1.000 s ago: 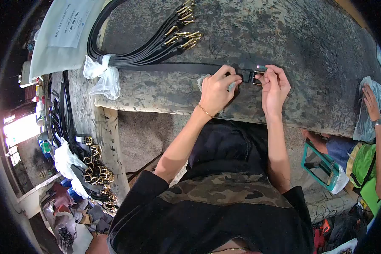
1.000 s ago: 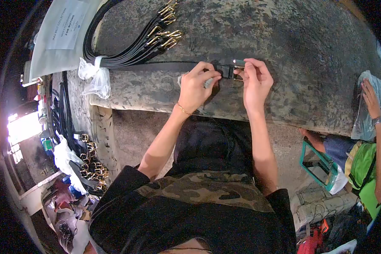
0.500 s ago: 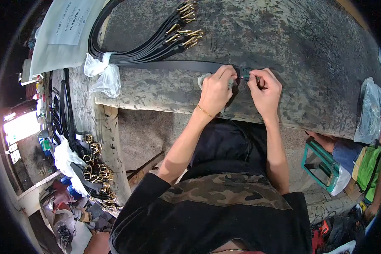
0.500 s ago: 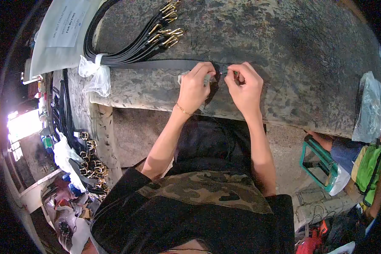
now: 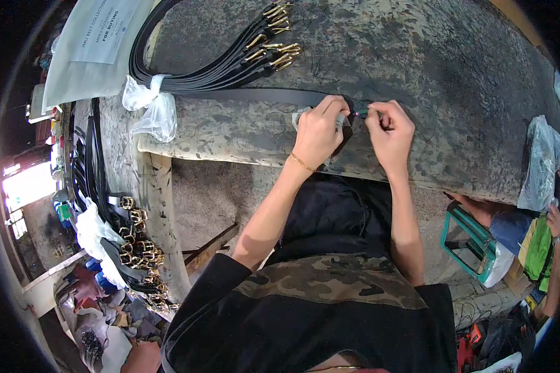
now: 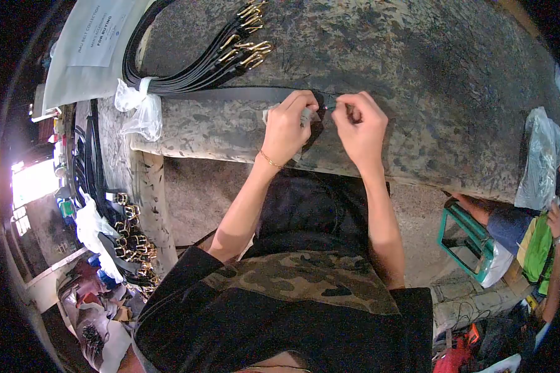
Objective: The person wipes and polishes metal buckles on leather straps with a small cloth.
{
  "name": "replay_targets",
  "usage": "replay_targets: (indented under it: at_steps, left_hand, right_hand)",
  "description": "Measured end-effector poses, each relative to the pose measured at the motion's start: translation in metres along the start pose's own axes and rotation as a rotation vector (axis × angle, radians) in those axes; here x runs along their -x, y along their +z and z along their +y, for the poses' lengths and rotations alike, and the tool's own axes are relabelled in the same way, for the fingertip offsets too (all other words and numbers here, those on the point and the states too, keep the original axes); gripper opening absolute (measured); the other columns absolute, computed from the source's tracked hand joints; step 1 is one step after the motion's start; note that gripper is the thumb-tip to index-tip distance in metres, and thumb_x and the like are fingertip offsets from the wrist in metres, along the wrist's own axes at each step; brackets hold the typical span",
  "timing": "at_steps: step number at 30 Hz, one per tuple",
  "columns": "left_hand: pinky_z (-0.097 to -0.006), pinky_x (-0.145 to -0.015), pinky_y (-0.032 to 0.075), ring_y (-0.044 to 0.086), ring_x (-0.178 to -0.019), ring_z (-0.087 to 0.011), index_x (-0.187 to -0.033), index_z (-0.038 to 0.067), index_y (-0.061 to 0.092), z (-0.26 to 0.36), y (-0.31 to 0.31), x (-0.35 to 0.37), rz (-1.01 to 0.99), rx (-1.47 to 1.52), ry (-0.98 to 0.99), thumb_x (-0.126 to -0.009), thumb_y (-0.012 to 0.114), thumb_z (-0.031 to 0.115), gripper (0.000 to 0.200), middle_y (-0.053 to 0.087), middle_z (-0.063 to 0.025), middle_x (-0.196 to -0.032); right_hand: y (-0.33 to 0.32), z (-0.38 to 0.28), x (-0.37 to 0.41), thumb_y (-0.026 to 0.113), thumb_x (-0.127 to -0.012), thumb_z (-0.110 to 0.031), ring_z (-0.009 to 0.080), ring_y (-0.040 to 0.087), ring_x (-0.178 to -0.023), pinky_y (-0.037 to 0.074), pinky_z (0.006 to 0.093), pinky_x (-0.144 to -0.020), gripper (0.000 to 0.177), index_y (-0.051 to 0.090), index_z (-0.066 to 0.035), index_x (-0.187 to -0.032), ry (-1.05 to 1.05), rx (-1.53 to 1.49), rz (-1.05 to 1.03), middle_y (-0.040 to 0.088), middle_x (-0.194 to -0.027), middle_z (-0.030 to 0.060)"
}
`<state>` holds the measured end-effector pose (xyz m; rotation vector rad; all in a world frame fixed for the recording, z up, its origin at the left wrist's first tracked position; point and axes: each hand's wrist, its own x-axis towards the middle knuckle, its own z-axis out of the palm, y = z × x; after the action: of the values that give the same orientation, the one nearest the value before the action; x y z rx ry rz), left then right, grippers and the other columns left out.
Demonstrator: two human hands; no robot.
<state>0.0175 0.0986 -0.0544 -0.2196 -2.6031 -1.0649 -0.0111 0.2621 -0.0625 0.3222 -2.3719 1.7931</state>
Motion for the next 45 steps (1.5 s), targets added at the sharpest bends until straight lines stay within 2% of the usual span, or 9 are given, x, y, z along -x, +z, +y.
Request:
replay_targets:
  at_steps: [1, 3, 4, 7, 17, 20, 22, 25, 45]
  left_hand:
    - [-0.0404, -0.065, 0.051, 0.066, -0.079, -0.0335, -0.090, 0.003, 0.061, 0.003, -0.001, -0.002, 0.002, 0.001, 0.002, -0.079, 0.067, 0.000, 0.013, 0.066, -0.0095, -0.096]
    - [-0.0404, -0.066, 0.052, 0.066, -0.079, -0.0335, -0.093, 0.005, 0.063, 0.013, -0.004, -0.008, -0.071, -0.016, -0.110, -0.080, 0.071, 0.011, 0.016, 0.065, -0.0095, -0.092]
    - [-0.0404, -0.066, 0.052, 0.066, -0.079, -0.0335, -0.093, 0.005, 0.063, 0.016, -0.002, -0.012, -0.066, -0.017, -0.108, -0.080, 0.071, 0.011, 0.016, 0.065, -0.0095, -0.092]
    - [-0.0431, -0.062, 0.052, 0.065, -0.074, -0.0350, -0.098, 0.010, 0.068, 0.018, 0.006, -0.023, -0.081, -0.018, -0.071, -0.081, 0.073, 0.024, 0.022, 0.062, -0.0080, -0.090]
    - [-0.0431, -0.067, 0.052, 0.065, -0.076, -0.0337, -0.093, 0.011, 0.074, 0.032, 0.024, -0.035, -0.119, -0.074, -0.145, -0.081, 0.072, 0.016, 0.013, 0.064, -0.0078, -0.088]
    - [-0.0421, -0.069, 0.051, 0.065, -0.078, -0.0336, -0.089, 0.007, 0.073, 0.026, 0.028, -0.034, -0.026, 0.020, -0.117, -0.081, 0.072, 0.010, 0.009, 0.064, -0.0093, -0.087]
    - [-0.0411, -0.071, 0.051, 0.065, -0.080, -0.0334, -0.088, 0.004, 0.072, 0.023, 0.026, -0.034, 0.036, 0.071, -0.079, -0.081, 0.071, 0.007, 0.007, 0.064, -0.0103, -0.087]
    - [-0.0390, -0.074, 0.052, 0.066, -0.084, -0.0328, -0.087, 0.001, 0.069, 0.017, 0.022, -0.031, 0.052, 0.126, -0.090, -0.081, 0.071, 0.005, 0.007, 0.065, -0.0123, -0.089]
    - [-0.0359, -0.073, 0.052, 0.067, -0.085, -0.0333, -0.090, -0.002, 0.066, 0.015, 0.022, -0.031, 0.003, 0.200, -0.150, -0.087, 0.067, 0.005, 0.008, 0.069, -0.0149, -0.095]
  right_hand:
    - [-0.001, 0.003, 0.000, 0.066, -0.085, 0.002, 0.0085, 0.049, -0.059, 0.041, 0.0247, -0.056, 0.005, 0.065, 0.001, -0.090, -0.002, 0.001, 0.001, 0.056, -0.073, 0.0032]
    - [-0.003, 0.013, -0.003, 0.063, -0.091, 0.000, 0.0099, 0.056, -0.064, 0.048, 0.0243, -0.064, 0.004, 0.065, 0.002, -0.093, 0.296, -0.449, 0.200, 0.059, -0.078, 0.0020]
    - [-0.006, 0.017, -0.005, 0.060, -0.095, -0.002, 0.0130, 0.061, -0.071, 0.054, 0.0284, -0.070, 0.008, 0.065, 0.003, -0.098, 0.311, -0.797, 0.234, 0.061, -0.085, 0.0044]
    - [-0.017, 0.027, -0.011, 0.057, -0.096, -0.005, 0.0118, 0.054, -0.076, 0.057, 0.0391, -0.079, 0.012, 0.060, 0.004, -0.103, 0.379, -1.147, 0.269, 0.054, -0.082, 0.0043]
    - [-0.018, 0.020, -0.010, 0.056, -0.096, -0.006, 0.0111, 0.051, -0.076, 0.056, 0.0416, -0.083, 0.013, 0.059, 0.004, -0.104, 0.402, -1.174, 0.289, 0.050, -0.079, 0.0034]
    - [-0.016, 0.020, -0.009, 0.057, -0.096, -0.005, 0.0101, 0.053, -0.075, 0.056, 0.0354, -0.077, 0.011, 0.060, 0.004, -0.102, 0.408, -1.099, 0.362, 0.054, -0.081, 0.0032]
    - [-0.013, 0.021, -0.007, 0.060, -0.095, -0.003, 0.0073, 0.053, -0.072, 0.050, 0.0258, -0.069, 0.009, 0.063, 0.003, -0.101, 0.282, -0.568, 0.338, 0.059, -0.082, 0.0013]
    - [-0.007, 0.015, -0.004, 0.063, -0.093, -0.003, 0.0048, 0.052, -0.067, 0.042, 0.0209, -0.061, 0.008, 0.066, 0.003, -0.098, 0.213, -0.297, 0.255, 0.062, -0.081, -0.0012]
    - [-0.003, 0.005, -0.005, 0.067, -0.086, 0.000, 0.0098, 0.045, -0.058, 0.039, 0.0266, -0.053, 0.008, 0.066, 0.004, -0.093, -0.002, 0.075, 0.217, 0.053, -0.071, 0.0053]
